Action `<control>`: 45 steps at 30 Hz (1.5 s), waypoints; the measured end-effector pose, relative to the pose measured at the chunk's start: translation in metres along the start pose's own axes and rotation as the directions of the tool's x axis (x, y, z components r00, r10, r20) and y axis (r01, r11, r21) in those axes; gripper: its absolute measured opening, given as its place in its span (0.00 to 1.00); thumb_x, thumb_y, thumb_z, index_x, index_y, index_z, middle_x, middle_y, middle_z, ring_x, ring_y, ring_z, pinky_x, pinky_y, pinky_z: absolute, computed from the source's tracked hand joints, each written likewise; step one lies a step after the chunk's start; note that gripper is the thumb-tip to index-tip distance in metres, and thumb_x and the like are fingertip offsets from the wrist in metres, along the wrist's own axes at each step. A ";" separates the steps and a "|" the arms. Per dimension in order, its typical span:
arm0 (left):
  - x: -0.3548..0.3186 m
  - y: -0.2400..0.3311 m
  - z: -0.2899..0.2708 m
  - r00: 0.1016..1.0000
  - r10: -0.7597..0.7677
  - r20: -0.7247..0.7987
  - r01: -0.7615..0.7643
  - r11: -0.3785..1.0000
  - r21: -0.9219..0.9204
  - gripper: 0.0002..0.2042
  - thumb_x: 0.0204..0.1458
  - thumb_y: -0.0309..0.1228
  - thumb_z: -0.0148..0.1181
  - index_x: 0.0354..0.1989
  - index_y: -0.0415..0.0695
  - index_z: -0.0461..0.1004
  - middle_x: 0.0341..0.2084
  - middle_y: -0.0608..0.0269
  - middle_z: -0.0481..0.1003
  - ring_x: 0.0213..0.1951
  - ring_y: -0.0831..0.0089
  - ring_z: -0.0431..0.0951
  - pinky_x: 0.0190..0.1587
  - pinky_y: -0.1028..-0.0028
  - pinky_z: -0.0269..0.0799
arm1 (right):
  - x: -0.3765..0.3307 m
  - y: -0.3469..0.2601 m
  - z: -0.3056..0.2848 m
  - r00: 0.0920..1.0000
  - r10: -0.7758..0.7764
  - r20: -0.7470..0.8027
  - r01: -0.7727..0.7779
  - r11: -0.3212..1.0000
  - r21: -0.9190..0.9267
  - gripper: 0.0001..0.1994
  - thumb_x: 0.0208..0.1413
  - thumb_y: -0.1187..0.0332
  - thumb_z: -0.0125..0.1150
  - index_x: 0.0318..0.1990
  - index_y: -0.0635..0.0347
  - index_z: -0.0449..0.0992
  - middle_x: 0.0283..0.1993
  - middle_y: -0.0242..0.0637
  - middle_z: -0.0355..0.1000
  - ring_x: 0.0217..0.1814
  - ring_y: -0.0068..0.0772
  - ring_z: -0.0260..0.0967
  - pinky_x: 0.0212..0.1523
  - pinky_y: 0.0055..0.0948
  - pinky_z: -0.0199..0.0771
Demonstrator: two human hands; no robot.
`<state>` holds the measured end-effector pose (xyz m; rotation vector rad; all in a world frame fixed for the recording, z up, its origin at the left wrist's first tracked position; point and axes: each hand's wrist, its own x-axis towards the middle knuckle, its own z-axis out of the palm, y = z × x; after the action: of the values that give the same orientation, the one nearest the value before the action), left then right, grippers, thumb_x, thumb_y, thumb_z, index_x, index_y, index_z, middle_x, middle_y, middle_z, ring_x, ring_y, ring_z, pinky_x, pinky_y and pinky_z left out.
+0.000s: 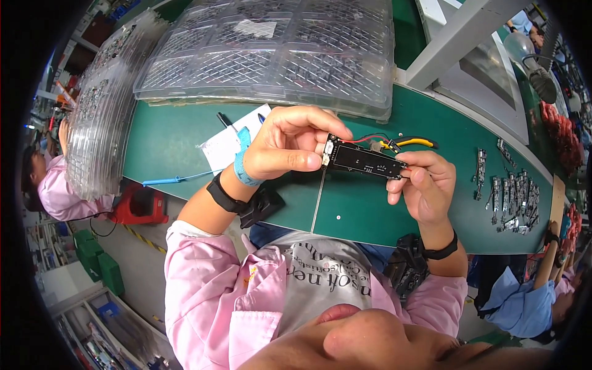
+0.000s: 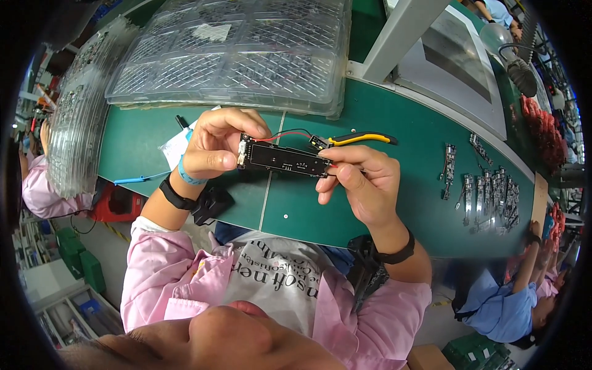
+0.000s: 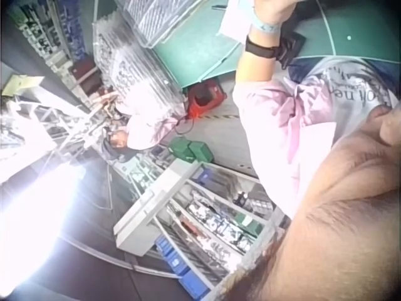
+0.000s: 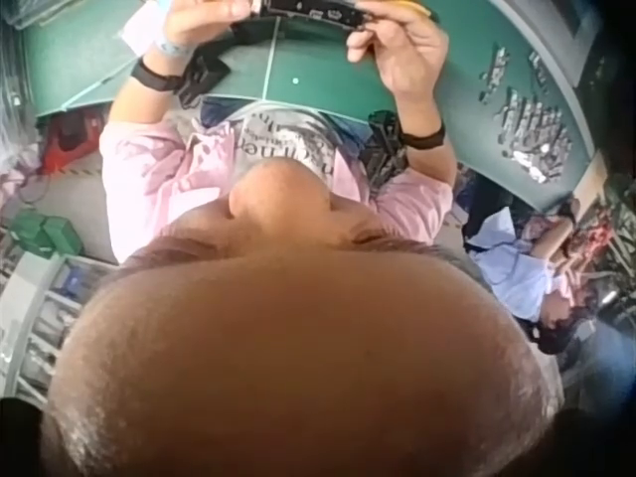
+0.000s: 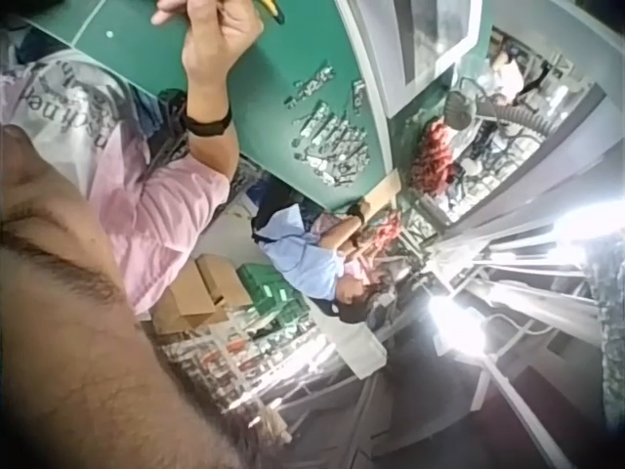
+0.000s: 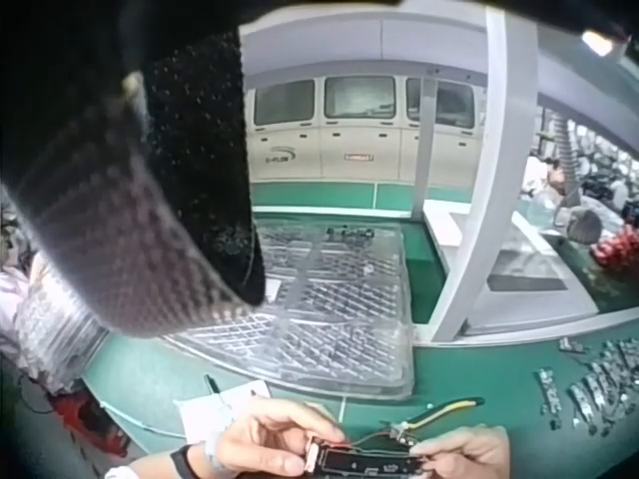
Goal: The person cuts a wire on a circuit board using shears, turns the board over, and places it on the table. They then move a plastic tray, pick up another circuit board, and turn it over by hand.
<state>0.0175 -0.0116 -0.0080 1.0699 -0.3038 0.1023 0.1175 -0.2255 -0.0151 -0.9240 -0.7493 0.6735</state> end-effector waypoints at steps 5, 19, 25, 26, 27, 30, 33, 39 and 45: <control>-0.001 -0.002 -0.004 1.000 0.004 0.020 -0.006 0.999 0.054 0.18 0.37 0.25 0.59 0.39 0.32 0.68 0.32 0.58 0.68 0.29 0.79 0.66 0.32 0.82 0.62 | -0.001 0.001 0.003 0.999 -0.013 -0.032 0.012 0.999 -0.033 0.15 0.50 0.67 0.52 0.38 0.74 0.68 0.22 0.42 0.68 0.18 0.31 0.67 0.15 0.24 0.68; 0.000 -0.005 -0.001 1.000 -0.012 -0.019 0.015 0.994 0.112 0.14 0.40 0.23 0.59 0.38 0.35 0.70 0.30 0.64 0.69 0.27 0.86 0.63 0.30 0.85 0.59 | 0.012 0.002 0.010 0.962 -0.194 -0.190 0.141 0.954 -0.263 0.11 0.48 0.71 0.52 0.37 0.71 0.67 0.29 0.43 0.68 0.27 0.28 0.66 0.28 0.20 0.66; 0.002 -0.003 0.003 0.989 -0.142 -0.026 0.144 0.983 0.109 0.11 0.43 0.21 0.57 0.37 0.35 0.71 0.30 0.65 0.71 0.30 0.85 0.67 0.34 0.84 0.64 | 0.004 0.004 0.004 0.982 0.122 -0.147 -0.149 0.971 -0.188 0.09 0.48 0.73 0.50 0.35 0.70 0.67 0.26 0.40 0.68 0.25 0.25 0.64 0.25 0.21 0.62; 0.003 -0.002 0.004 0.984 -0.174 -0.030 0.177 0.978 0.109 0.10 0.43 0.21 0.57 0.36 0.35 0.71 0.29 0.65 0.71 0.30 0.84 0.68 0.35 0.84 0.65 | 0.005 0.005 0.002 0.983 0.061 -0.174 -0.091 0.981 -0.171 0.08 0.48 0.74 0.50 0.35 0.70 0.67 0.25 0.39 0.68 0.24 0.25 0.63 0.24 0.22 0.61; 0.002 -0.002 0.004 0.984 -0.175 -0.025 0.177 0.979 0.106 0.10 0.43 0.21 0.57 0.36 0.35 0.71 0.29 0.65 0.71 0.30 0.84 0.68 0.35 0.84 0.65 | 0.005 0.006 0.000 0.982 0.060 -0.178 -0.091 0.981 -0.174 0.08 0.48 0.74 0.50 0.35 0.70 0.67 0.25 0.39 0.68 0.24 0.25 0.63 0.24 0.22 0.61; 0.002 -0.005 0.006 0.954 -0.288 -0.081 0.298 0.937 0.182 0.10 0.42 0.25 0.56 0.34 0.34 0.71 0.29 0.61 0.70 0.30 0.81 0.67 0.32 0.84 0.61 | 0.004 0.005 -0.007 1.000 -0.001 -0.019 0.004 0.992 0.126 0.06 0.48 0.76 0.49 0.33 0.69 0.67 0.22 0.38 0.67 0.21 0.25 0.62 0.22 0.22 0.61; 0.002 -0.005 0.007 0.950 -0.303 -0.070 0.311 0.934 0.178 0.10 0.42 0.24 0.55 0.34 0.34 0.71 0.30 0.61 0.70 0.30 0.81 0.67 0.32 0.83 0.61 | 0.004 0.000 0.013 0.984 -0.011 -0.176 0.013 1.000 0.012 0.05 0.49 0.75 0.48 0.31 0.69 0.67 0.19 0.37 0.65 0.17 0.24 0.60 0.18 0.21 0.59; 0.002 -0.009 0.006 0.938 -0.344 -0.033 0.343 0.917 0.202 0.09 0.43 0.25 0.54 0.33 0.34 0.71 0.29 0.62 0.70 0.29 0.80 0.68 0.33 0.83 0.62 | 0.006 -0.001 -0.002 0.943 0.112 -0.313 -0.179 0.964 -0.197 0.07 0.51 0.72 0.48 0.28 0.68 0.67 0.15 0.37 0.64 0.12 0.21 0.56 0.12 0.17 0.53; 0.003 -0.008 0.010 0.915 -0.391 -0.101 0.403 0.899 0.170 0.10 0.45 0.28 0.52 0.33 0.33 0.70 0.26 0.62 0.71 0.27 0.79 0.70 0.30 0.81 0.66 | 0.008 -0.003 -0.004 0.919 0.286 -0.270 -0.273 0.958 0.086 0.08 0.52 0.70 0.47 0.26 0.67 0.68 0.11 0.35 0.62 0.09 0.19 0.54 0.09 0.15 0.48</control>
<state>0.0205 -0.0239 -0.0093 1.2948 -0.0111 -0.2054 0.1256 -0.2224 -0.0115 -1.0691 -0.3494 0.7866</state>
